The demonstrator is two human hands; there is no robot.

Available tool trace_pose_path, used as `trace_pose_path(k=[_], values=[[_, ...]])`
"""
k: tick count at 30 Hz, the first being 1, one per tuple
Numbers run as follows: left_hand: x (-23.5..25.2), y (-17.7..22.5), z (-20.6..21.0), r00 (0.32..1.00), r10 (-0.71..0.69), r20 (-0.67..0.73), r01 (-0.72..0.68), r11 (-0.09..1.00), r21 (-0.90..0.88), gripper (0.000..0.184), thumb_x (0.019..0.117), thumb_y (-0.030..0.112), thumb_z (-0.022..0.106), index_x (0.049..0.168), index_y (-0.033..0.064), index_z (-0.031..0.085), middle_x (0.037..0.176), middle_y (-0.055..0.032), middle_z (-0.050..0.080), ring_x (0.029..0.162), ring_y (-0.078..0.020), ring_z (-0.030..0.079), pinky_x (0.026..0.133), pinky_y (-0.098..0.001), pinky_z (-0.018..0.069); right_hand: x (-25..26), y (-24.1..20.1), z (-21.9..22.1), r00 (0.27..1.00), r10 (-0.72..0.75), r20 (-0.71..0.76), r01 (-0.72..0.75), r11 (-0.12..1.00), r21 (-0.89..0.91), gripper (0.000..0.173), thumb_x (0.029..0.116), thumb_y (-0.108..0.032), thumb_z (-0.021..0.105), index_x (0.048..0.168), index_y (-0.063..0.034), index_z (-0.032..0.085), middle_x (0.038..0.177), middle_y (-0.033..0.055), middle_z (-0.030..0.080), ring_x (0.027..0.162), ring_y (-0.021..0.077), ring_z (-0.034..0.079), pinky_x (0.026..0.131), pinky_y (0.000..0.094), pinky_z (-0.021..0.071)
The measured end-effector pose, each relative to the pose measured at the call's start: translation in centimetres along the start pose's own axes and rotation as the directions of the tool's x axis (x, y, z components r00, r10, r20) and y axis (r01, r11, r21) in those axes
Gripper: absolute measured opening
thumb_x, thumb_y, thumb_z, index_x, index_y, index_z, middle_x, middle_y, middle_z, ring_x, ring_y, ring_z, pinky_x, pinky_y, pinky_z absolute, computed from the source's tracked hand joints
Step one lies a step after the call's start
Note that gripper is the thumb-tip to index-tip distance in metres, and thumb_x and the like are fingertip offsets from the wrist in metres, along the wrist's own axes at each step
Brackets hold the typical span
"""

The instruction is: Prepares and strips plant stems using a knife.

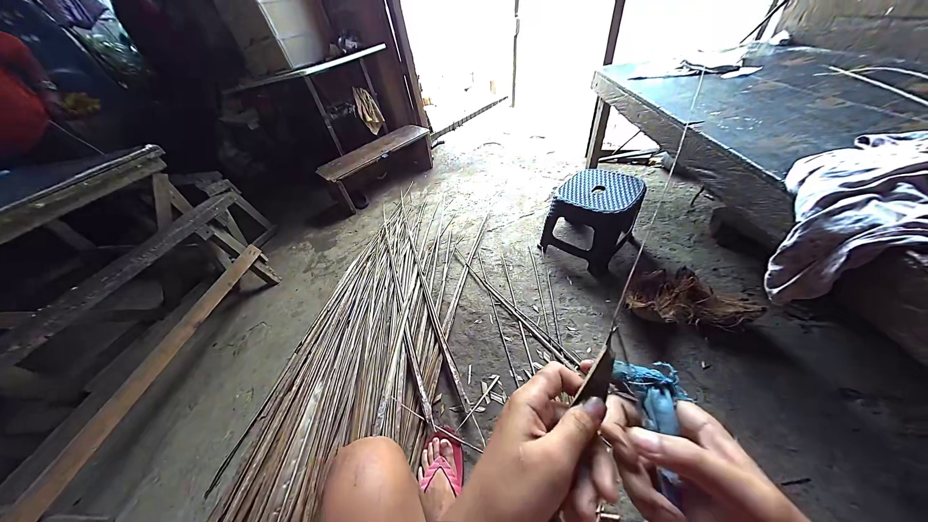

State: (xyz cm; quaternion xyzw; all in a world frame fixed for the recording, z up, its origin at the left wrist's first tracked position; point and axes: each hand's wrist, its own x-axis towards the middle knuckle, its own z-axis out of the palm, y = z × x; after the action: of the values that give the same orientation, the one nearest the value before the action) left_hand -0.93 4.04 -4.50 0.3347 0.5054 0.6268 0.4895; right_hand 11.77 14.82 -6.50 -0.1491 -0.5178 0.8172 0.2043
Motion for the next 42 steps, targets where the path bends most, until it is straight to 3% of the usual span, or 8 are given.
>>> trace_pose_path(k=[2, 6, 10, 14, 17, 26, 31, 42], values=[[0.2, -0.1, -0.3, 0.999, -0.019, 0.026, 0.021, 0.997, -0.079, 0.011, 0.1067, 0.002, 0.039, 0.107, 0.0097, 0.047, 0.064, 0.0079, 0.062, 0.050, 0.0061, 0.054, 0.047, -0.0096, 0.0428, 0.2, -0.2, -1.3, 0.990, 0.036, 0.135, -0.045, 0.997, 0.060, 0.010, 0.0945, -0.023, 0.054, 0.087, -0.0229, 0.061, 0.066, -0.0158, 0.055, 0.050, -0.0057, 0.048, 0.047, 0.0124, 0.0400], [-0.2, 0.5, 0.4, 0.999, -0.032, -0.029, 0.031, 0.999, -0.042, 0.015, 0.1054, 0.001, 0.037, 0.109, 0.0064, 0.050, 0.055, 0.0113, 0.050, 0.043, 0.0086, 0.040, 0.041, -0.0089, 0.0324, 0.2, -0.6, -2.8, 0.951, 0.053, 0.303, -0.083, 0.993, 0.087, 0.027, 0.0952, -0.050, 0.065, 0.094, -0.0235, 0.065, 0.072, -0.0164, 0.057, 0.055, -0.0057, 0.052, 0.049, 0.0122, 0.0439], [-0.4, 0.6, 0.6, 0.999, 0.009, -0.035, -0.006, 0.997, 0.080, 0.018, 0.1091, 0.010, 0.040, 0.099, 0.0085, 0.054, 0.058, 0.0108, 0.048, 0.044, 0.0058, 0.042, 0.043, -0.0115, 0.0355, 0.0, -0.6, -2.5, 0.963, -0.001, 0.269, -0.003, 1.000, 0.017, 0.019, 0.0973, -0.046, 0.064, 0.096, -0.0275, 0.068, 0.071, -0.0177, 0.059, 0.060, -0.0068, 0.053, 0.056, 0.0134, 0.0442], [-0.5, 0.6, 0.4, 0.997, 0.074, 0.004, -0.074, 0.997, 0.012, 0.012, 0.1037, 0.000, 0.046, 0.108, 0.0012, 0.057, 0.066, 0.0086, 0.058, 0.051, 0.0066, 0.046, 0.048, -0.0115, 0.0385, 0.3, -0.5, -2.0, 0.962, -0.106, 0.253, 0.128, 0.989, -0.070, 0.047, 0.0973, -0.038, 0.066, 0.139, -0.0200, 0.055, 0.084, -0.0164, 0.069, 0.065, -0.0075, 0.057, 0.058, 0.0141, 0.0480], [-1.0, 1.1, 0.3, 0.999, 0.049, 0.017, -0.050, 0.996, 0.079, 0.009, 0.1004, -0.001, 0.048, 0.107, 0.0049, 0.048, 0.063, 0.0089, 0.053, 0.049, 0.0048, 0.047, 0.046, -0.0136, 0.0387, 0.6, -0.2, -1.7, 0.951, -0.129, 0.280, 0.167, 0.979, -0.115, 0.050, 0.0962, -0.040, 0.069, 0.139, -0.0216, 0.052, 0.090, -0.0184, 0.069, 0.069, -0.0084, 0.059, 0.061, 0.0139, 0.0504], [-2.1, 0.9, 0.1, 0.990, 0.134, -0.032, -0.128, 0.980, 0.155, 0.005, 0.0988, 0.000, 0.050, 0.099, 0.0006, 0.056, 0.067, 0.0050, 0.057, 0.053, 0.0036, 0.051, 0.049, -0.0141, 0.0418, 0.6, 0.9, -0.8, 0.916, -0.247, 0.317, 0.308, 0.938, -0.159, 0.061, 0.0961, -0.035, 0.070, 0.149, -0.0174, 0.045, 0.118, -0.0179, 0.069, 0.088, -0.0070, 0.065, 0.074, 0.0149, 0.0562], [-2.3, 1.0, -0.1, 0.993, 0.121, -0.009, -0.120, 0.992, 0.040, 0.008, 0.0985, -0.003, 0.049, 0.098, 0.0026, 0.055, 0.065, 0.0081, 0.055, 0.051, 0.0057, 0.048, 0.046, -0.0124, 0.0384, 0.9, 1.1, -0.6, 0.901, -0.299, 0.315, 0.349, 0.930, -0.117, 0.061, 0.0945, -0.031, 0.072, 0.149, -0.0178, 0.048, 0.111, -0.0180, 0.071, 0.086, -0.0075, 0.066, 0.074, 0.0141, 0.0561], [-2.4, 1.4, -0.6, 0.994, 0.030, 0.101, -0.003, 0.966, -0.259, 0.021, 0.1033, -0.003, 0.040, 0.096, 0.0073, 0.057, 0.060, 0.0116, 0.056, 0.045, 0.0096, 0.043, 0.042, -0.0084, 0.0350, 1.6, 1.6, -1.4, 0.856, -0.390, 0.339, 0.450, 0.885, -0.117, 0.054, 0.0955, -0.027, 0.072, 0.146, -0.0200, 0.053, 0.127, -0.0148, 0.069, 0.105, -0.0044, 0.067, 0.091, 0.0165, 0.0559]])
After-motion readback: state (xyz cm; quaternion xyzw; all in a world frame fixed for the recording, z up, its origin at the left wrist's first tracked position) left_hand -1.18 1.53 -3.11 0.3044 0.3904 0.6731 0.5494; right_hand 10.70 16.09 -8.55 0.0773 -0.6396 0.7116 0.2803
